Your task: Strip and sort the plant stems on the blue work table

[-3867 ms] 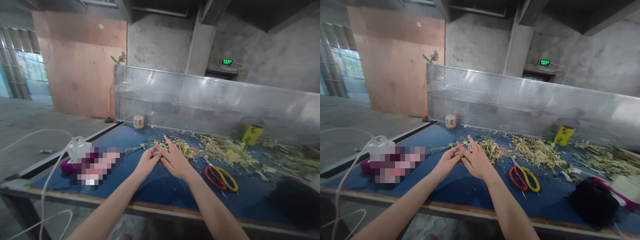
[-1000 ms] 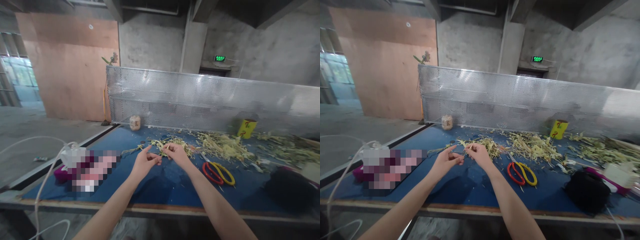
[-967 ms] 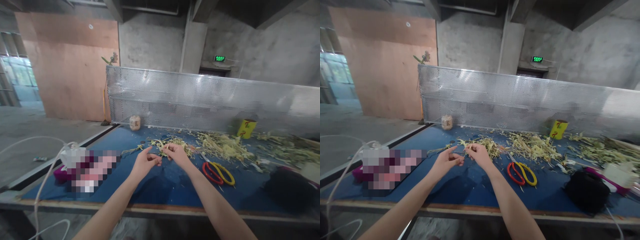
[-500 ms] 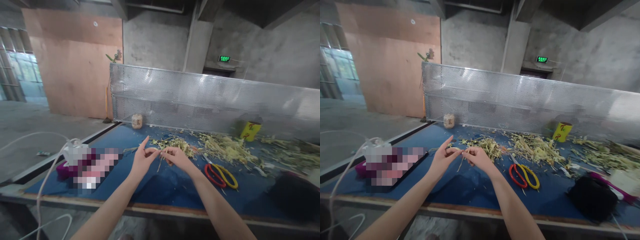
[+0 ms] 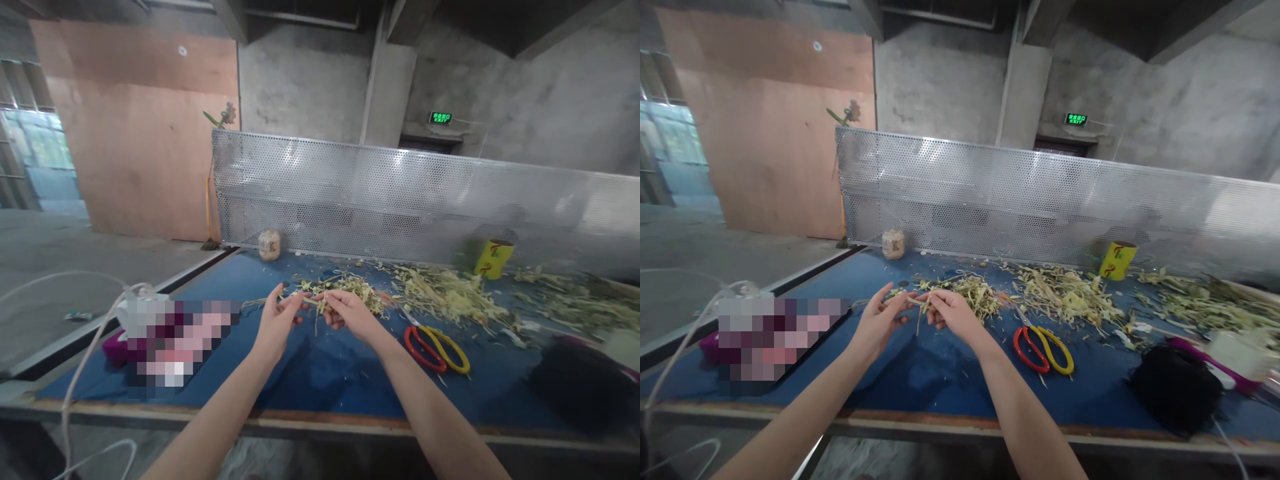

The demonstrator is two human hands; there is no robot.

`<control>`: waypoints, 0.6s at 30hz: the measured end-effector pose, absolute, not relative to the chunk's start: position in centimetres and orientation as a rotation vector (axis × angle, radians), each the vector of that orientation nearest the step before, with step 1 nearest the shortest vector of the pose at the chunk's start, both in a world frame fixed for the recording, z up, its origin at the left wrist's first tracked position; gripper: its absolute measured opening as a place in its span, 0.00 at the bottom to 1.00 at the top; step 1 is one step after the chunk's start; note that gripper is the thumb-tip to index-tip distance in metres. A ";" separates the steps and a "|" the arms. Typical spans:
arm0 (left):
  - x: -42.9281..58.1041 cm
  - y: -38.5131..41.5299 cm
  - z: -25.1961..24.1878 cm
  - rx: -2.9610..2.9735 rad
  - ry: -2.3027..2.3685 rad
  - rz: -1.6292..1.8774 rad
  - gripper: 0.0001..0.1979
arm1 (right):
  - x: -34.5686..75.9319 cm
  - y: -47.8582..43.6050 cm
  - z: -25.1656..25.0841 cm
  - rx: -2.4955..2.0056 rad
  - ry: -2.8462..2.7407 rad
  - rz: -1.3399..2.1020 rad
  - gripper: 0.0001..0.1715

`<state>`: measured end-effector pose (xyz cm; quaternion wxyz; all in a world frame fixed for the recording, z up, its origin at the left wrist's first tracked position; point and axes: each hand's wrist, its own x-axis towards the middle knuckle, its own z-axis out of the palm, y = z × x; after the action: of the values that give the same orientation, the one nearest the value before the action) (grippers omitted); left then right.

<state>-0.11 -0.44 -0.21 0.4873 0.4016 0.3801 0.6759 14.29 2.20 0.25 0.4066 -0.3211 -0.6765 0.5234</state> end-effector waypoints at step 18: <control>0.4 -1.1 -0.4 1.332 0.920 1.441 0.51 | 14.8 1.9 0.7 -0.783 -1.863 0.803 0.11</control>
<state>0.37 -1.15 -0.40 0.4680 0.5432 0.3752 0.5874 14.78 1.86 0.67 0.4650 -0.3187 -0.7585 0.3269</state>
